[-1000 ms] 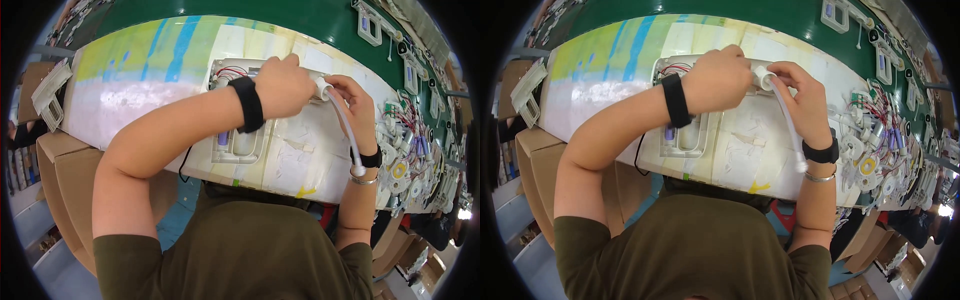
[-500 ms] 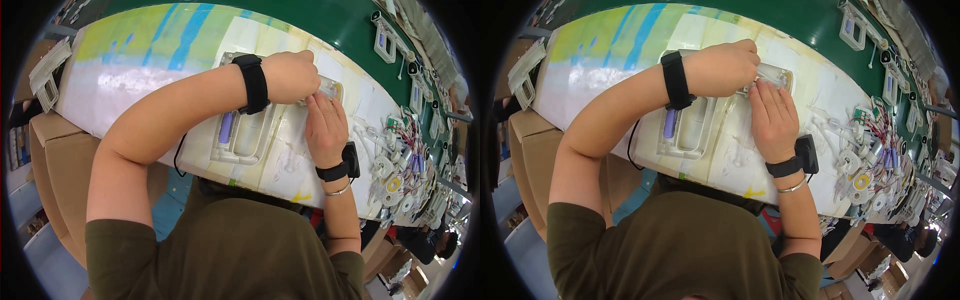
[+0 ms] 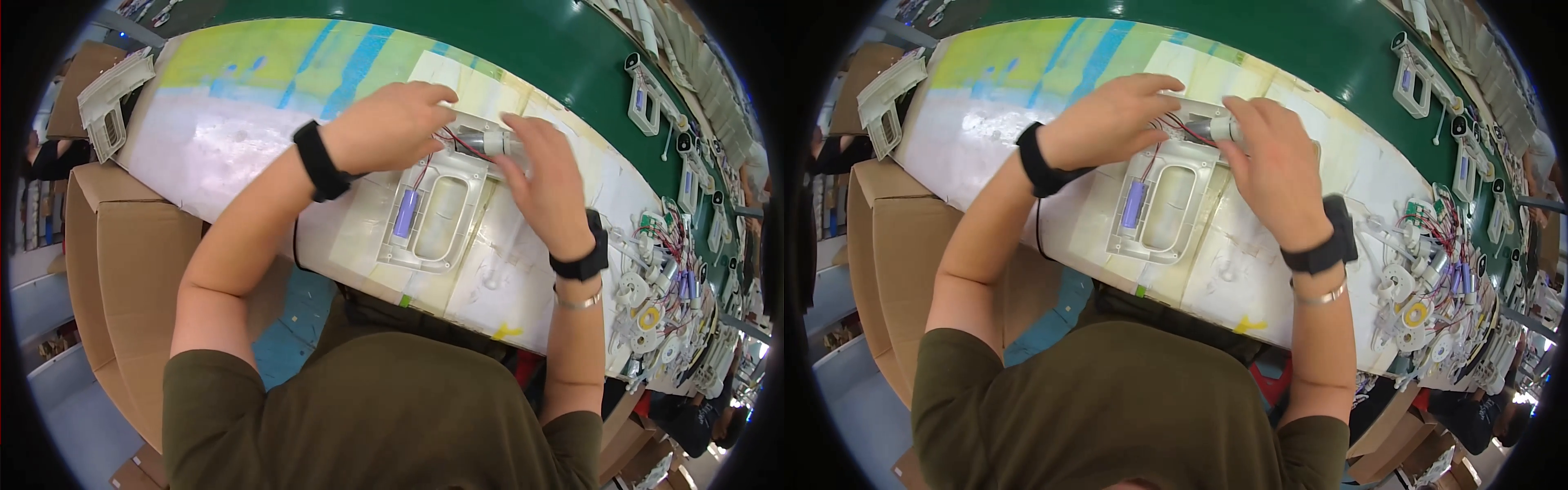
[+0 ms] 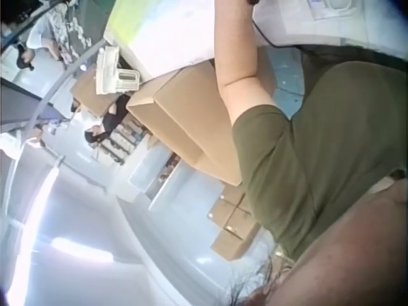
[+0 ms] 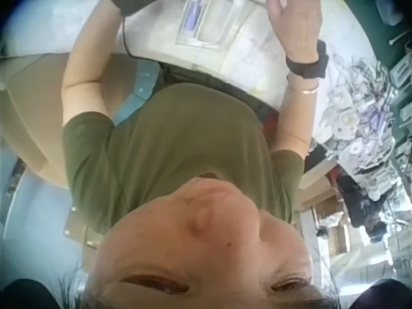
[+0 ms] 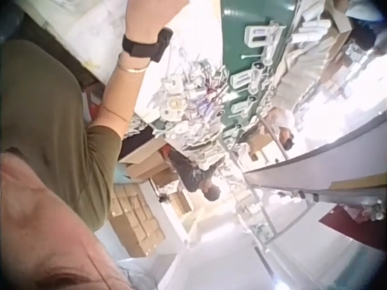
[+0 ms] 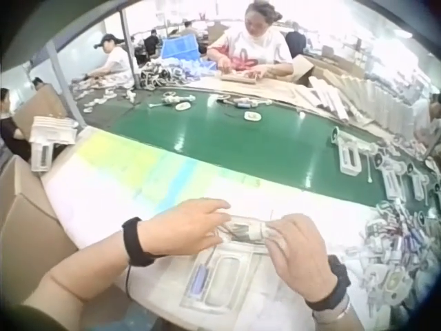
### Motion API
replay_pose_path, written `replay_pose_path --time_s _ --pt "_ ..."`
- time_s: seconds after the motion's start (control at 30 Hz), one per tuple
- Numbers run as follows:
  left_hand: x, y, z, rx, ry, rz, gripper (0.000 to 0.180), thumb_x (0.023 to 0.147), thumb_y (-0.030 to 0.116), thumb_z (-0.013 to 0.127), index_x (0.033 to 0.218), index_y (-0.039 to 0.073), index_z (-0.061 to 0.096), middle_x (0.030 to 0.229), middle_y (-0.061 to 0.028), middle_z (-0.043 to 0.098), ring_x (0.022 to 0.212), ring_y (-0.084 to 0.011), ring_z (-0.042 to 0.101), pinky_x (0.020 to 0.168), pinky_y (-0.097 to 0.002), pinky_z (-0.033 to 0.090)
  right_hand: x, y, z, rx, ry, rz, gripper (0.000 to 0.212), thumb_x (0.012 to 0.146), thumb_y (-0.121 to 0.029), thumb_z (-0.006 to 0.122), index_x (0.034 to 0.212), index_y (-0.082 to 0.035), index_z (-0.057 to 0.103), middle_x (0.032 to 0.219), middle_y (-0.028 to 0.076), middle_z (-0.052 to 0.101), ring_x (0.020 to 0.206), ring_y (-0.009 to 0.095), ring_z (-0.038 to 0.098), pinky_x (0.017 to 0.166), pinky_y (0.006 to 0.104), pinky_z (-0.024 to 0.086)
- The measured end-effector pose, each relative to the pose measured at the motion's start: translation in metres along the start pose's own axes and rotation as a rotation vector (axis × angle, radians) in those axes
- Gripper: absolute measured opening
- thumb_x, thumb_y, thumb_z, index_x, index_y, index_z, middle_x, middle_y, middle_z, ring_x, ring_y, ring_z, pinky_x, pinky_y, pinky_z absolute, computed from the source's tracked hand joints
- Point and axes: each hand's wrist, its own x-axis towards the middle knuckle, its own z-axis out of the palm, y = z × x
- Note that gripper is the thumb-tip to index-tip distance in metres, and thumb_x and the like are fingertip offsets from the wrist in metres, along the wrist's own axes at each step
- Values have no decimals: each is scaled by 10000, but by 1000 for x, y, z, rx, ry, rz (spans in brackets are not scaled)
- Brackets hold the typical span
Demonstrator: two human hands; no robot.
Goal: Assembling the internal electronic components and plastic housing parts of a toy gun on an assembly line.
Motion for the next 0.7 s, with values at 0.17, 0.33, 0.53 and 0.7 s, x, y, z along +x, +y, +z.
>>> replay_pose_path --time_s 0.17,0.33,0.53,0.7 --pt "2 2 12 -76 -68 -60 178 732 83 671 897 27 636 1190 -154 538 1050 -332 527 883 -374 444 -5 9 13 59 -205 70 265 765 -53 649 1028 -52 611 985 111 598 924 300 555 789 367 460" --pt "5 -1 13 -322 0 71 86 737 86 665 780 14 648 1211 -134 545 1022 -331 534 872 -371 444 -13 11 19 148 -52 202 284 763 -74 667 1041 -46 616 1001 108 600 954 295 556 795 356 462" --pt "10 6 22 -79 -25 33 78 703 94 691 706 26 653 1215 -130 558 1017 -326 534 899 -369 422 -15 12 19 74 -152 173 304 741 -84 698 1034 -43 632 943 105 599 926 269 558 795 341 462" --pt "11 9 -7 -42 155 -29 273 697 134 720 943 52 636 1219 -126 554 1074 -312 525 880 -378 425 -24 5 -2 101 45 182 250 712 -85 714 945 -47 634 877 87 595 870 263 549 759 346 456"
